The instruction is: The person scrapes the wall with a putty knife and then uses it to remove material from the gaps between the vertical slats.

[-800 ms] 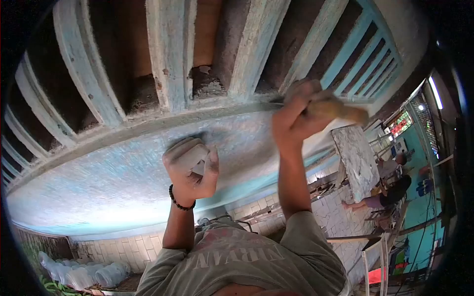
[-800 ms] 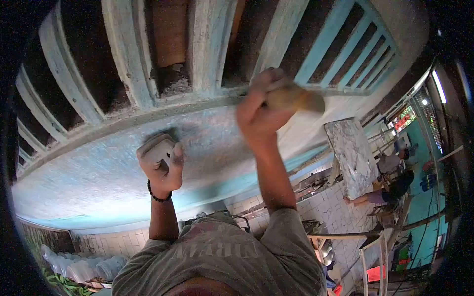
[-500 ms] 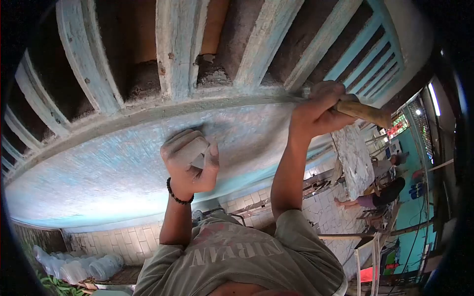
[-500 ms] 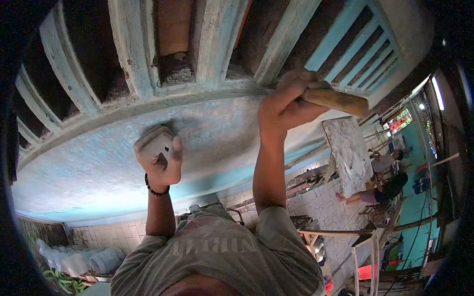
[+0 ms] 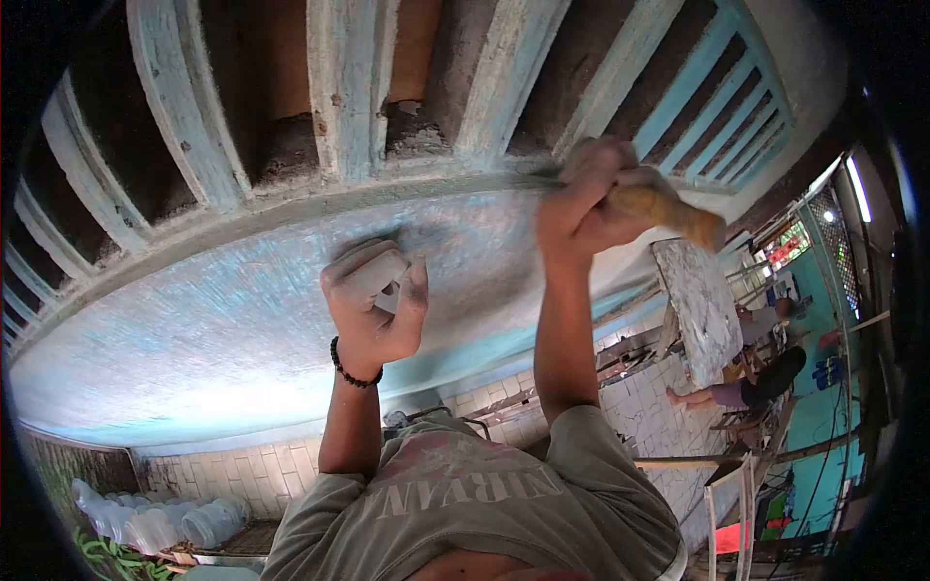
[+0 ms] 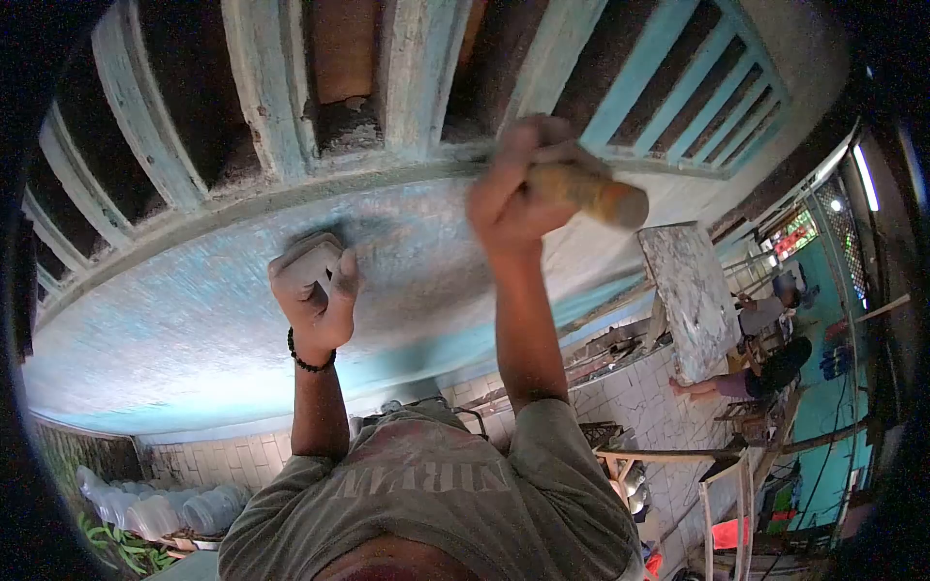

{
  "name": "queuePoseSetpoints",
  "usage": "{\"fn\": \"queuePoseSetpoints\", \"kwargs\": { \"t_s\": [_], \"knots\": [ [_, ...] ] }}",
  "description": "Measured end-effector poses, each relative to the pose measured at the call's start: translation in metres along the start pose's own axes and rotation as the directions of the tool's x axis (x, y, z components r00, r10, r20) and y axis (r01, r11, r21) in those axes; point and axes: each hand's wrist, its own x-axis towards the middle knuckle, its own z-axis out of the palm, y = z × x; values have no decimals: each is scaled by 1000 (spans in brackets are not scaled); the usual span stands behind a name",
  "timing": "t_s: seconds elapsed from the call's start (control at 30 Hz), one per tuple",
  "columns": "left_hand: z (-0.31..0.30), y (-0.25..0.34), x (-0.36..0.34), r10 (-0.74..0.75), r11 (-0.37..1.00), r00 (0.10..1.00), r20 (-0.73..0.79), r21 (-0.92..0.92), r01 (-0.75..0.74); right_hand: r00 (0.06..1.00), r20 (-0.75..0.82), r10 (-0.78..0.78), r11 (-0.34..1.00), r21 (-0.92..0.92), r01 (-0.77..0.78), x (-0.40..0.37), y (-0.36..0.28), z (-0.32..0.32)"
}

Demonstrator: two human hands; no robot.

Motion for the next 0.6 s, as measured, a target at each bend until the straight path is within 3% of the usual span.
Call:
{"fn": "queuePoseSetpoints", "kwargs": {
  "t_s": [0.03, 0.13, 0.23, 0.27, 0.37, 0.4, 0.43, 0.5, 0.57, 0.6],
  "knots": [
    [2, 2, 2, 6, 1000, 1000, 3, 16, -6, 1000, 17, -7, 994, 112, 5, -4, -4, 7],
    [9, 3, 1, -11, 1000, 1000, 12, 25, 10, 984, 52, 168, 966, 190, -174, -4, -8, 4],
    [2, 2, -3, -27, 999, 999, 29, 23, 26, 999, -47, 25, 998, -60, -28, -4, 38, -33],
    [1, 2, -5, -33, 999, 999, 30, 18, 33, 1000, 4, 26, 998, -60, -26, 1, 34, -37],
    [2, 2, -7, -45, 999, 999, 13, 8, 45, 991, 24, 129, 990, 48, -130, -13, 19, -21],
    [5, 0, -8, -48, 999, 999, 10, 6, 48, 999, -37, -27, 991, 130, 32, -14, 11, 1],
    [8, -3, -10, -53, 999, 999, 9, 4, 53, 1000, -27, 8, 974, 225, -1, -21, 5, 10],
    [12, -4, -10, -60, 998, 998, 6, 2, 60, 995, 73, -61, 980, 195, 45, -12, -9, 17],
    [9, -1, -8, -66, 998, 998, 2, 14, 66, 971, -24, 237, 921, 323, -217, -7, -8, 12],
    [4, -1, -8, -67, 998, 998, 12, 16, 66, 993, -66, 101, 991, 97, -95, -6, 15, -4]
  ]
}}
